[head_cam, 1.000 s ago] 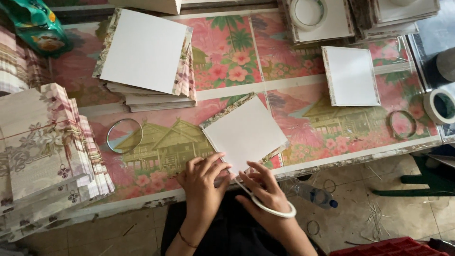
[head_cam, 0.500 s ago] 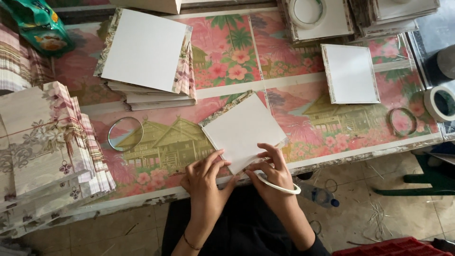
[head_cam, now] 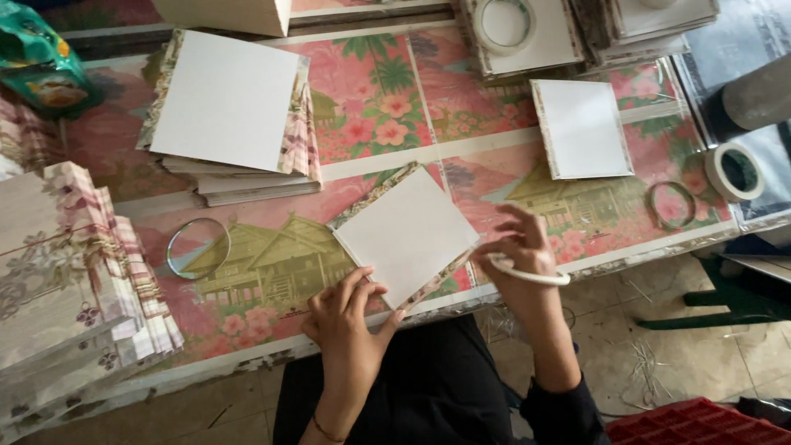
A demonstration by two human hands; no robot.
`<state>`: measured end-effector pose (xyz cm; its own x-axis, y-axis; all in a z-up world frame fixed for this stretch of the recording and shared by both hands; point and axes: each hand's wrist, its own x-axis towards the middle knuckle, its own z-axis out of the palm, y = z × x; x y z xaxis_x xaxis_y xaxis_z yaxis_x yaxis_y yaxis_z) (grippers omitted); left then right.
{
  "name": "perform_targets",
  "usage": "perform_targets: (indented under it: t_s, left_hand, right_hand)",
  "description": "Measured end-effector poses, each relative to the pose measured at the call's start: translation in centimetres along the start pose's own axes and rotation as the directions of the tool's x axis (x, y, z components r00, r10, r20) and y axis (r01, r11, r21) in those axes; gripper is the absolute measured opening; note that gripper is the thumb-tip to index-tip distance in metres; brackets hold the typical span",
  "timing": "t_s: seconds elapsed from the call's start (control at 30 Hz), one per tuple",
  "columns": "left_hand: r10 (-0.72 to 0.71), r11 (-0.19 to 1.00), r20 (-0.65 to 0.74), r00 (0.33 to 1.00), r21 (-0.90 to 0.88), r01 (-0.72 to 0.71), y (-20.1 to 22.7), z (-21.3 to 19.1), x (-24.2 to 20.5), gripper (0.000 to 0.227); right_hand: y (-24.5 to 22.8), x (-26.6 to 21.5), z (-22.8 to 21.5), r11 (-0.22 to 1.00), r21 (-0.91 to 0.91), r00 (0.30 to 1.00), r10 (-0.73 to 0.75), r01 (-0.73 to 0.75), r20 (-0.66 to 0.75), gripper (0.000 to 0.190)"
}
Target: The person assembles small books by placing a white paper insert into a patterned cover and pressing the edges to secure it. They repeat this process, stacking the finished books on the table.
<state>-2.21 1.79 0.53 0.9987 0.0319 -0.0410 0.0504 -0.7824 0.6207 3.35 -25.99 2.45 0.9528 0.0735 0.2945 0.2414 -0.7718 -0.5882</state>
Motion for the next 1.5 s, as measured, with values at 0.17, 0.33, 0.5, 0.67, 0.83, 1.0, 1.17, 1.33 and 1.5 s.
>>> perform_targets:
  t_s: [0.17,0.33,0.5,0.67,0.83,1.0,1.17,1.33,1.5]
  left_hand:
    - [-0.012,0.999,0.001,1.000,0.035,0.012,0.0,0.2,0.1,0.039]
    - [0.003,0.999,-0.010,1.000,0.040,-0.003,-0.2,0.4,0.1,0.039]
    - [0.057,0.997,-0.092,0.994,0.056,-0.051,-2.2,1.5,0.7,0.047]
    - [0.019,0.997,-0.319,0.947,0.081,0.007,-3.5,0.0,3.8,0.039]
    - [0.021,0.997,-0.281,0.960,0.071,-0.001,-3.0,0.6,4.4,0.032]
    - [0.157,0.988,-0.127,0.979,0.019,-0.156,-1.9,-0.2,2.7,0.015]
    - [0.164,0.986,-0.054,0.985,0.046,-0.161,-2.3,-0.7,2.3,0.028]
    - [0.147,0.988,0.033,0.989,0.046,-0.149,-2.5,-0.9,2.0,0.035]
    - [0.147,0.988,0.047,0.988,0.039,-0.149,-2.2,-1.3,1.6,0.042]
  right_hand:
    - [1.8,0.3,-0.2,0.992,-0.041,0.993,0.117,-0.118,-0.023,0.008]
    - [3.5,0.2,0.9,0.999,-0.034,0.997,-0.014,0.012,-0.076,0.011]
    - [2.9,-0.3,1.5,0.963,-0.216,0.985,0.170,-0.161,0.023,0.010]
    - [1.6,-4.5,4.7,0.997,-0.067,0.995,-0.018,0.024,0.095,0.003]
    - [-5.6,-6.3,8.7,0.987,0.127,0.983,-0.115,0.096,0.146,0.006]
    - [-9.9,-5.9,9.3,0.970,0.213,0.992,-0.121,0.113,0.023,0.008]
    - [-8.6,-7.9,7.5,0.966,0.235,0.991,-0.123,0.106,0.058,0.042]
    - [-9.7,-8.0,6.4,0.970,0.203,0.989,-0.117,0.133,-0.087,0.015]
    - [-8.5,-7.5,7.0,0.991,0.135,0.998,-0.014,0.021,-0.054,0.006]
